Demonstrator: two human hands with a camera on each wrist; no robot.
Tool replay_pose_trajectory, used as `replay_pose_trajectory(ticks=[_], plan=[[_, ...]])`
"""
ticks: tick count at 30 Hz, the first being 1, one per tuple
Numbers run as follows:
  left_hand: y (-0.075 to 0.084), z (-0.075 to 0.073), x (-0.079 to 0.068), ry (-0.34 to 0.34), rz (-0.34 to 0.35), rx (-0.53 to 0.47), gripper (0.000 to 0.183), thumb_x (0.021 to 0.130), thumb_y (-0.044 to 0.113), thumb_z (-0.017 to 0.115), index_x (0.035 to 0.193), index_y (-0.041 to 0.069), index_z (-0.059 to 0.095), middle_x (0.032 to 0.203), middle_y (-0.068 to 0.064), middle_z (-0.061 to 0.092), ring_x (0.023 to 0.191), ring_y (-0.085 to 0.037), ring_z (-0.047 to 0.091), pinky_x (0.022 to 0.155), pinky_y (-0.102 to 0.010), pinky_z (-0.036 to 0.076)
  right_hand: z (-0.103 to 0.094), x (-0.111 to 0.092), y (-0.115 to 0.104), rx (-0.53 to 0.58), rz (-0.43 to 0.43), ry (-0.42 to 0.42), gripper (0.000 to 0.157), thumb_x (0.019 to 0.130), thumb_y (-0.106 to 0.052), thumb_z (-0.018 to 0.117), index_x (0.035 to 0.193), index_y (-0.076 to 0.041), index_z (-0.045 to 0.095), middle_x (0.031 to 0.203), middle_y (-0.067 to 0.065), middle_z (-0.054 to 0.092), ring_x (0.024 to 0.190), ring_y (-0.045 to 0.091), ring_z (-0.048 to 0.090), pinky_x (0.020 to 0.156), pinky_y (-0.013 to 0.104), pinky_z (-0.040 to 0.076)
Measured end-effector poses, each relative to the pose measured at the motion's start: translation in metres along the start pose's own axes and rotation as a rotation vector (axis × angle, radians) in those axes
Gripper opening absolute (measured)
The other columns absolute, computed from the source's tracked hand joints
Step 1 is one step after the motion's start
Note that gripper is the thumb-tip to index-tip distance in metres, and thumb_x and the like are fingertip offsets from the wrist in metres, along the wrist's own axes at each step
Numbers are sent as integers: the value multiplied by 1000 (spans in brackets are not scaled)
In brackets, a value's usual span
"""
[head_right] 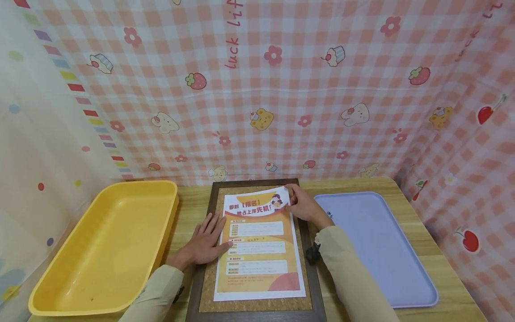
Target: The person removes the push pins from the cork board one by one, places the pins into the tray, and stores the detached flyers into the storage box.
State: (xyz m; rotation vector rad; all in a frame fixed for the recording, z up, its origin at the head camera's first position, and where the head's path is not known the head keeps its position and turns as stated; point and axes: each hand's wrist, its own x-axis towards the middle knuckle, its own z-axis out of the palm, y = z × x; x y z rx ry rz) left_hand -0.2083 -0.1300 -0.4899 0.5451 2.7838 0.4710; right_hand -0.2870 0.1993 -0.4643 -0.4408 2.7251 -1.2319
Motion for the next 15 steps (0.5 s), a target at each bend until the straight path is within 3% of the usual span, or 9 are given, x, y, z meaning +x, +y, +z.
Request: replay_pose_trajectory(ticks=[6,11,15], plan=[[0,-2,-1,5,13,-25,80,93,58,37,152,15,5,157,-12,-4,143,-29,-11,111,-58,0,-1,-12,2,50,-61,-54,67,84,-9,69,141,-5,35,85,11,57,69,18,51,62,31,43],[2,-3,-3,22,19,-44,79,93,55,41,152,12,9,157,-13,-1,143,-31,-7,110,-59,1,2,-20,0,143,-40,-103,62,84,-7,69,139,-8,39,86,13,54,63,20,53,56,34,49],[4,-4,-4,28,22,-55,79,94,53,42,152,11,9,157,-14,0,143,-32,-6,110,-60,2,5,-28,-2,227,11,-187,54,87,-8,65,136,-13,44,94,13,62,61,23,60,53,38,52]])
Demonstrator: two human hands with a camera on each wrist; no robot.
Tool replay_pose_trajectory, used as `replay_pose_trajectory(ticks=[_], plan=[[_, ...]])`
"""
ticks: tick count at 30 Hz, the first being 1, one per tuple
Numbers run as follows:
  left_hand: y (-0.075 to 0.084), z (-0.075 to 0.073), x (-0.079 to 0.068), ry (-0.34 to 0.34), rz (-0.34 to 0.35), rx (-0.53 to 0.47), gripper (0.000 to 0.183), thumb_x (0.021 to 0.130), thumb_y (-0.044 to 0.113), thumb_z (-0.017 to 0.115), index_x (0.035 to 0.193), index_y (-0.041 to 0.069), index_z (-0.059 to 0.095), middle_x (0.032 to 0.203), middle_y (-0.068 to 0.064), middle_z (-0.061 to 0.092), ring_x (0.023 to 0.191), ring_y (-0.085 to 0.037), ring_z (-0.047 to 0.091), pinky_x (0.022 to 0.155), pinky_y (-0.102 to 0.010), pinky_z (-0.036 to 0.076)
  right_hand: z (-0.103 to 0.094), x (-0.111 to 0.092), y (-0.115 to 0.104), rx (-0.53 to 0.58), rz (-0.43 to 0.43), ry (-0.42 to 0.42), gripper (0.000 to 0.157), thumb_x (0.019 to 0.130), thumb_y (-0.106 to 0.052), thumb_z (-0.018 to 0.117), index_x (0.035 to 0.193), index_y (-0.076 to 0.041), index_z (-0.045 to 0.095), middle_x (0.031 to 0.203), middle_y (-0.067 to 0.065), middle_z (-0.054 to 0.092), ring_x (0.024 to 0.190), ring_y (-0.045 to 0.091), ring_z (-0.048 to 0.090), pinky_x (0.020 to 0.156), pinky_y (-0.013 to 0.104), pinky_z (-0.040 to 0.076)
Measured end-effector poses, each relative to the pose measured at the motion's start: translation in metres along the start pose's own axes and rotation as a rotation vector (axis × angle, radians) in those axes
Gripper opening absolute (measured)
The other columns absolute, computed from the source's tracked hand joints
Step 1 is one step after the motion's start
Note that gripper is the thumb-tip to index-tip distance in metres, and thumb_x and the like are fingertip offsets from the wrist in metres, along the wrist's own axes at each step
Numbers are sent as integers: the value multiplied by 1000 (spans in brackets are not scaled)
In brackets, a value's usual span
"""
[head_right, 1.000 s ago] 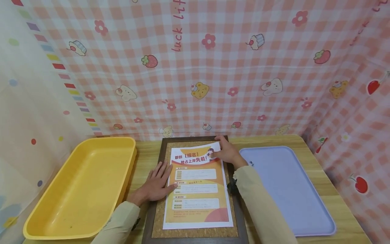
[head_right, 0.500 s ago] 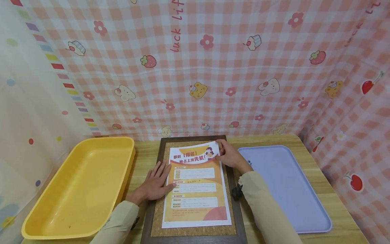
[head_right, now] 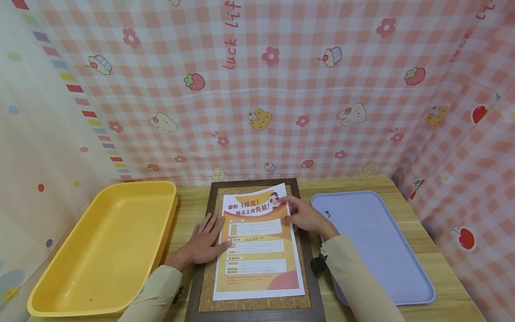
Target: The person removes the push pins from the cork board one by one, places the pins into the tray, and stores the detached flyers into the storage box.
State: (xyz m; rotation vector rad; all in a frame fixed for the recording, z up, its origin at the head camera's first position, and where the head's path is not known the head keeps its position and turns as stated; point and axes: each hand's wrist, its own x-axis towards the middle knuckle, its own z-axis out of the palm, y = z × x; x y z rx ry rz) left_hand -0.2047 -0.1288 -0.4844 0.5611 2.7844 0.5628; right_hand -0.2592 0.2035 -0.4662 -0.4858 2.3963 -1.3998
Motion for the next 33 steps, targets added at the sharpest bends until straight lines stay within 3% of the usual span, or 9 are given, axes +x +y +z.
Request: replay_pose_trajectory(ticks=[4,9,12,19,25,33], plan=[[1,1,0,5,-3,2,78,94,53,41,152,13,7,157,-14,-1,143,-31,-6,110,-60,2,4,-5,0,75,20,-79,47,90,-8,60,135,-12,47,107,16,65,66,22,64,55,38,52],[2,1,-1,18,1,-23,77,95,52,41,152,14,6,156,-14,-1,143,-31,-8,110,-60,3,7,-8,0,85,-8,-66,44,90,-8,60,133,-9,51,111,17,64,67,20,63,55,37,52],[3,1,-1,27,3,-61,76,95,52,40,152,14,6,156,-15,-2,143,-32,-8,109,-60,2,7,-10,1,147,-9,-70,45,91,-7,59,134,-8,49,112,21,63,72,22,66,58,38,54],[1,3,2,33,-19,-175,74,96,54,36,152,20,3,157,-13,-2,143,-30,-10,108,-61,-2,8,-9,7,373,-16,-97,44,90,-2,58,133,-3,47,127,24,54,88,28,67,70,42,55],[5,-2,0,38,-18,-290,69,97,51,35,152,23,5,157,-11,4,143,-32,-8,106,-64,-4,9,-9,10,422,-16,-52,44,90,-5,59,132,-3,47,118,25,59,88,26,67,73,40,55],[8,-5,-4,71,-11,-471,63,98,42,41,152,24,12,156,1,15,144,-26,-3,106,-62,-8,13,-12,8,506,-39,-71,46,92,-4,57,134,1,41,122,26,55,91,25,67,73,40,55]])
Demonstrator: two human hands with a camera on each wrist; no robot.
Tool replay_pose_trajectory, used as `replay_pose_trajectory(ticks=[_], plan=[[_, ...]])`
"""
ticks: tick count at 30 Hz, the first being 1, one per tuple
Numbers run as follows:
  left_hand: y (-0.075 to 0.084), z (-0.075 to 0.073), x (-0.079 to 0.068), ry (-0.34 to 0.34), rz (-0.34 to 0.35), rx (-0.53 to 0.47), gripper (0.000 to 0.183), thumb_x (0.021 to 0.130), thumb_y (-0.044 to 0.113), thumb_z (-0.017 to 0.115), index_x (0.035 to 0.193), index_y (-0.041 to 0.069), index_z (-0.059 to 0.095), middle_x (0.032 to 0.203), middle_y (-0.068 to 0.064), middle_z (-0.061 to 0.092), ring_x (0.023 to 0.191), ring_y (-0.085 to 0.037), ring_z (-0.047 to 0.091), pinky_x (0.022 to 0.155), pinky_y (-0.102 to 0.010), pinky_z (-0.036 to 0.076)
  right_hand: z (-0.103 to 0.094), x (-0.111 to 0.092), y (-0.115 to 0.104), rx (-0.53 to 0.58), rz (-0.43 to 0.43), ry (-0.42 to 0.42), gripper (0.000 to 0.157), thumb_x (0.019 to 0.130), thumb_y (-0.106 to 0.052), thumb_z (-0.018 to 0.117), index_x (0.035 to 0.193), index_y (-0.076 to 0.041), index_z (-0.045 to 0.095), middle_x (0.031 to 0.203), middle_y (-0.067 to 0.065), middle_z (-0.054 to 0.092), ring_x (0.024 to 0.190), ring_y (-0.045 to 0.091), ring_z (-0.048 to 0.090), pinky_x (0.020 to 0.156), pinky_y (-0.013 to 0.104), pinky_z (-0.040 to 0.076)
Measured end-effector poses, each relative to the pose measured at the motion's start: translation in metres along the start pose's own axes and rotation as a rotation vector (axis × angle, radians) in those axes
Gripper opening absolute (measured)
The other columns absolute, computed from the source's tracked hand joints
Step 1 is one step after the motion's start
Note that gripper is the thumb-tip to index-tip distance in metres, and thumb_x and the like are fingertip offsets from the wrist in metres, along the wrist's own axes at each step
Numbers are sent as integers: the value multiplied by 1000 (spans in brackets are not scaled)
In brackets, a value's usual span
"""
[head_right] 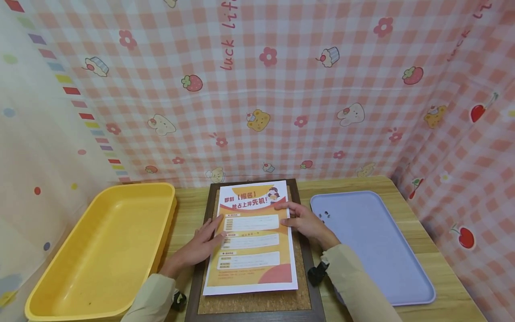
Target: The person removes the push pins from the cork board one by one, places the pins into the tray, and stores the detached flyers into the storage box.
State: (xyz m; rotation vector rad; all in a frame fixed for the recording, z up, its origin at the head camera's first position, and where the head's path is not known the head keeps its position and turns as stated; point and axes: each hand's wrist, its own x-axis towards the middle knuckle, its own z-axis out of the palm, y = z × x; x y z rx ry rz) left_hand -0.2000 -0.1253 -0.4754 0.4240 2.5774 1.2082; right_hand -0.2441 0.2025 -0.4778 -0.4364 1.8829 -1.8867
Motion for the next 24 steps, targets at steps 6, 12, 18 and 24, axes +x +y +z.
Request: replay_pose_trajectory(ticks=[6,12,18,24], plan=[[0,1,-1,10,-8,-158,64,96,41,48,150,28,18,154,5,20,140,-18,18,112,-54,7,1,-1,0,23,-3,5,45,93,-5,56,135,1,41,122,25,56,94,26,66,76,41,55],[1,0,-3,55,-16,-169,63,93,42,54,148,30,25,148,3,33,132,-19,33,108,-52,22,4,-3,0,22,-2,9,44,93,-4,54,135,1,40,124,26,55,95,28,66,77,42,54],[5,-1,-6,100,-17,-203,57,95,31,53,147,27,30,149,4,32,136,-18,27,111,-50,19,7,-3,-4,22,-9,7,44,93,-4,54,135,2,40,126,27,53,96,28,65,77,42,54],[14,-2,-9,137,-39,-241,54,97,19,50,147,23,31,138,-4,46,111,-18,51,108,-48,25,9,-2,-6,18,-17,7,44,94,-6,54,135,0,41,129,28,50,98,28,65,78,42,54]])
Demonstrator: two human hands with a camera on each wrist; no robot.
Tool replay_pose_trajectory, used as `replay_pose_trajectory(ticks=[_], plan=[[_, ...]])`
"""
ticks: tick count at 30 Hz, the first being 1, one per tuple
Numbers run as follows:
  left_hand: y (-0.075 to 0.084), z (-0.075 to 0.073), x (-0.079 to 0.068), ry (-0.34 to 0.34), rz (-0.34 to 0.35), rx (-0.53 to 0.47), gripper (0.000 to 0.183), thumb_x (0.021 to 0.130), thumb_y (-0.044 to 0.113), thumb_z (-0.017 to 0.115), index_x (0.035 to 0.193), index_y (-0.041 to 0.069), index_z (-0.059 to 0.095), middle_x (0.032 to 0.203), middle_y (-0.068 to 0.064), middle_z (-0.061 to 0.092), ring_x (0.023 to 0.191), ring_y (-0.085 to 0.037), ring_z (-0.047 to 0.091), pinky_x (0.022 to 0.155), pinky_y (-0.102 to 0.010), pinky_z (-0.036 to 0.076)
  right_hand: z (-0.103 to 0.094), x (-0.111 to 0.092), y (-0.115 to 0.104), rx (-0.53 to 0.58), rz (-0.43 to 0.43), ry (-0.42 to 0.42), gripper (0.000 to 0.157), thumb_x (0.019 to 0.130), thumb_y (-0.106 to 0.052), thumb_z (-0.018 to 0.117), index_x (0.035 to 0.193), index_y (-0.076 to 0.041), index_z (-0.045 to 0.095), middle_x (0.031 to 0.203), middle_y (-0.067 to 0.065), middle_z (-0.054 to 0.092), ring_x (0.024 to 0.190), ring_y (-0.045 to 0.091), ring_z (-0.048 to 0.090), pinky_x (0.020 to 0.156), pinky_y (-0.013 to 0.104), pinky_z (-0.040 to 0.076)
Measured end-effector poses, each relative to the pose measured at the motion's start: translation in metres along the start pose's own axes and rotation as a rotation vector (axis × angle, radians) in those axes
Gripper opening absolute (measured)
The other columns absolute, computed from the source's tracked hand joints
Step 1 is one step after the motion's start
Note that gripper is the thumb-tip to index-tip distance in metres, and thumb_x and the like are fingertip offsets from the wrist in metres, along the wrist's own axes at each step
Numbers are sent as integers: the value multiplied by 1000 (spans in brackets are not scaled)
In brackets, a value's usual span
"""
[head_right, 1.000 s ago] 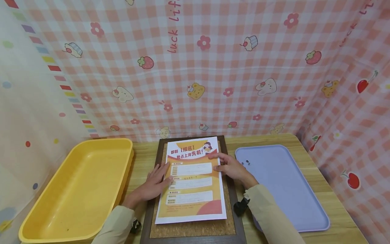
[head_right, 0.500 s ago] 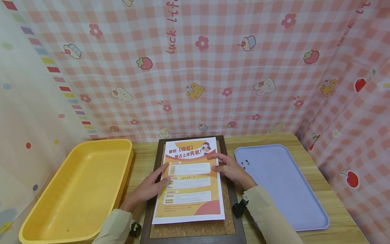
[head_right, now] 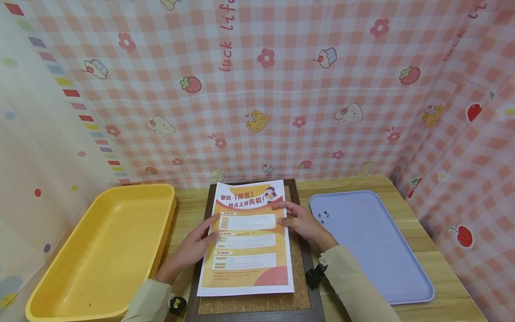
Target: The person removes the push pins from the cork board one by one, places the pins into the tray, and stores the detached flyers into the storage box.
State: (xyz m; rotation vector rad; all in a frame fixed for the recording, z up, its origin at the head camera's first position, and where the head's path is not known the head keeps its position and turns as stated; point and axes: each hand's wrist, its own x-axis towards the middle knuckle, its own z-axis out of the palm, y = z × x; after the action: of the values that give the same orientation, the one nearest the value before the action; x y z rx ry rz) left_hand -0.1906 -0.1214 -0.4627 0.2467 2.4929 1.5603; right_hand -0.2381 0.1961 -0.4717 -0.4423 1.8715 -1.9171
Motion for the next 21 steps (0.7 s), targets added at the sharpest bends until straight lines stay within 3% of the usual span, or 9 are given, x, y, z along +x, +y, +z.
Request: replay_pose_trajectory(ticks=[6,12,17,21], plan=[[11,-4,-6,-7,19,-47,58,95,7,50,148,18,27,136,-11,47,95,-17,60,93,-41,42,2,1,-2,-56,-1,19,42,94,-11,56,133,-3,43,128,25,52,98,28,65,79,40,54],[20,-7,-13,31,6,-74,63,92,5,55,148,18,29,125,-15,55,86,-18,64,75,-31,51,7,2,-9,-125,20,50,40,92,-19,60,129,-9,49,126,19,54,100,27,63,80,39,53],[30,-14,-21,66,-2,-129,66,91,1,55,148,22,30,113,-20,61,78,-21,67,63,-33,54,12,3,-14,-123,28,74,41,90,-22,64,127,-10,52,126,17,54,100,28,62,80,39,52],[34,-25,-25,48,-12,-181,68,91,-1,55,148,26,28,113,-21,60,79,-23,68,61,-36,55,20,5,-20,-154,-1,113,36,88,-20,66,121,-7,57,121,18,58,95,25,63,78,37,53]])
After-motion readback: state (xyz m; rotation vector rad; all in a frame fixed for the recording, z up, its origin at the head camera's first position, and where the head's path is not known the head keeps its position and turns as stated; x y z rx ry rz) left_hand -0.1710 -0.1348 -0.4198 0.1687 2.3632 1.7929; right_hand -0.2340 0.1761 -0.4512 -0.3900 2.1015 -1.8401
